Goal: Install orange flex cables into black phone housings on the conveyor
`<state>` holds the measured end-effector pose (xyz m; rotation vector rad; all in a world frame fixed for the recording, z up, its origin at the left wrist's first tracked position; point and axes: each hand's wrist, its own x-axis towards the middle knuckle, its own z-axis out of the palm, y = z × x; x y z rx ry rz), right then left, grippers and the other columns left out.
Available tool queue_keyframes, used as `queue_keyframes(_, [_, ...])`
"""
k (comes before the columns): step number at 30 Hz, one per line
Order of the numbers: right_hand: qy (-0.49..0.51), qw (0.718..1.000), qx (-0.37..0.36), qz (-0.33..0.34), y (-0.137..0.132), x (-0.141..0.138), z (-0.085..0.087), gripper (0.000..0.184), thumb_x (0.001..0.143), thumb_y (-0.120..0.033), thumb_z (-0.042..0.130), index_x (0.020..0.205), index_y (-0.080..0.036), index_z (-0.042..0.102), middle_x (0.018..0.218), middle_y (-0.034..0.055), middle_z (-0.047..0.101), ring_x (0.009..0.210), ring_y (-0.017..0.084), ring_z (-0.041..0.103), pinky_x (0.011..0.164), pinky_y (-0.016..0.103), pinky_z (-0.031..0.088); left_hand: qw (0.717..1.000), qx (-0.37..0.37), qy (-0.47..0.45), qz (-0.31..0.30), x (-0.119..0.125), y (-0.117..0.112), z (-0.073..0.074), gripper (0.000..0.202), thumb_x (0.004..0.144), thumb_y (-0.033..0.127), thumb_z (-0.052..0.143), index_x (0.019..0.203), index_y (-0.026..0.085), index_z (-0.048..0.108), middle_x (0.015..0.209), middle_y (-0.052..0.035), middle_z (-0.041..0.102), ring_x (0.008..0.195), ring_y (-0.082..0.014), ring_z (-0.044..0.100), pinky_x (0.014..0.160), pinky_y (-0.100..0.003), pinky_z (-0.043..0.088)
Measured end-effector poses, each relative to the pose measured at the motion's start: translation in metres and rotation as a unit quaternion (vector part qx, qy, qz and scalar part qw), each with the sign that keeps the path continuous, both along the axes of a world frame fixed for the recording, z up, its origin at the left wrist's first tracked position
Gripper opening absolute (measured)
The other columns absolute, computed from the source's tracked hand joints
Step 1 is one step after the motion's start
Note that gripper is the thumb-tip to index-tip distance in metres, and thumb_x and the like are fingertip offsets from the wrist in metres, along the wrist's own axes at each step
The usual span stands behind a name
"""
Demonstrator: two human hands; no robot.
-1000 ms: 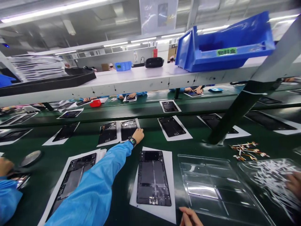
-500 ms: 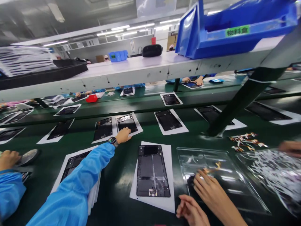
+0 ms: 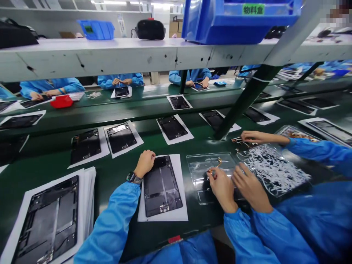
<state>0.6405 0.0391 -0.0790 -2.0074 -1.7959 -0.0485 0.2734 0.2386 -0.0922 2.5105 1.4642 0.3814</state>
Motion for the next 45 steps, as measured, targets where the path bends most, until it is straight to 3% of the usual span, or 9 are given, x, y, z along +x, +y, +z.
queue_keyframes(4, [-0.05,0.999,-0.008,0.004,0.01,0.036,0.029,0.032,0.087,-0.018,0.034,0.065,-0.025,0.056,0.08,0.0133,0.061,0.101,0.03,0.059,0.092,0.047,0.045,1.0,-0.021,0.016,0.004,-0.018,-0.001,0.006,0.013,0.089,0.013,0.054,0.081,0.016,0.063,0.087,-0.0076,0.063,0.086,-0.0234,0.058,0.08,-0.035,0.044])
queue_keyframes(7, [-0.049,0.996,-0.008,-0.077,0.015,0.003,0.03,0.024,0.087,-0.027,0.045,0.073,-0.021,0.063,0.08,0.0109,0.062,0.079,0.025,0.061,0.069,0.037,0.047,0.999,-0.004,0.008,0.042,-0.027,-0.02,0.024,0.006,0.089,0.017,0.058,0.09,0.014,0.064,0.095,-0.0103,0.063,0.095,-0.0273,0.057,0.085,-0.04,0.044])
queue_keyframes(10, [-0.002,0.993,0.049,-0.108,0.01,-0.051,0.044,0.026,0.087,-0.037,0.049,0.081,-0.018,0.066,0.082,0.0085,0.065,0.062,0.019,0.056,0.057,0.032,0.041,0.985,-0.001,-0.166,0.038,-0.015,-0.059,0.049,0.02,0.092,0.025,0.059,0.109,0.016,0.06,0.114,-0.0113,0.061,0.111,-0.0269,0.054,0.097,-0.043,0.042])
queue_keyframes(13, [0.177,0.984,0.015,0.006,0.009,-0.096,0.078,0.022,0.082,-0.041,0.06,0.083,-0.021,0.067,0.068,0.0012,0.064,0.051,0.012,0.049,0.052,0.027,0.04,0.917,-0.134,-0.368,-0.068,0.016,-0.11,0.069,0.056,0.083,0.033,0.073,0.132,0.021,0.048,0.133,-0.0103,0.056,0.122,-0.0244,0.053,0.107,-0.039,0.039])
queue_keyframes(16, [0.302,0.939,-0.1,0.128,0.036,-0.134,0.098,0.022,0.082,-0.037,0.059,0.089,-0.019,0.07,0.069,0.0007,0.067,0.054,0.013,0.054,0.052,0.024,0.042,0.849,-0.283,-0.433,-0.11,0.04,-0.151,0.069,0.077,0.076,0.029,0.079,0.14,0.022,0.038,0.116,-0.0075,0.066,0.107,-0.0208,0.063,0.098,-0.033,0.048])
queue_keyframes(19, [0.329,0.906,-0.172,0.201,0.082,-0.17,0.089,0.02,0.081,-0.033,0.058,0.081,-0.017,0.07,0.067,0.0014,0.068,0.06,0.014,0.058,0.056,0.024,0.044,0.87,-0.266,-0.415,0.014,0.034,-0.168,0.046,0.054,0.083,0.015,0.066,0.132,0.02,0.042,0.078,0.0029,0.067,0.072,-0.0142,0.066,0.073,-0.026,0.053])
queue_keyframes(23, [0.289,0.882,-0.234,0.289,0.136,-0.216,0.054,0.019,0.083,-0.026,0.055,0.082,-0.014,0.07,0.073,0.0037,0.071,0.066,0.014,0.063,0.06,0.023,0.046,0.954,-0.039,-0.266,0.137,-0.014,-0.169,0.014,0.034,0.09,0.013,0.054,0.123,0.02,0.053,0.084,-0.0012,0.068,0.076,-0.0169,0.065,0.072,-0.03,0.052])
queue_keyframes(30, [0.17,0.876,-0.266,0.364,0.182,-0.274,0.017,0.013,0.08,-0.012,0.06,0.071,-0.017,0.068,0.072,0.0016,0.068,0.066,0.012,0.059,0.063,0.022,0.038,0.982,0.15,-0.078,0.081,-0.06,-0.16,0.003,0.02,0.097,0.011,0.044,0.1,0.016,0.063,0.074,-0.0037,0.063,0.066,-0.0182,0.06,0.063,-0.031,0.048])
queue_keyframes(45, [0.067,0.892,-0.238,0.379,0.192,-0.282,-0.001,0.005,0.086,-0.018,0.061,0.082,-0.021,0.062,0.081,-0.001,0.061,0.071,0.012,0.053,0.062,0.024,0.031,0.987,0.128,-0.081,0.059,-0.053,-0.135,-0.01,0.015,0.097,0.011,0.046,0.101,0.017,0.059,0.08,-0.0039,0.065,0.072,-0.0186,0.063,0.065,-0.031,0.047])
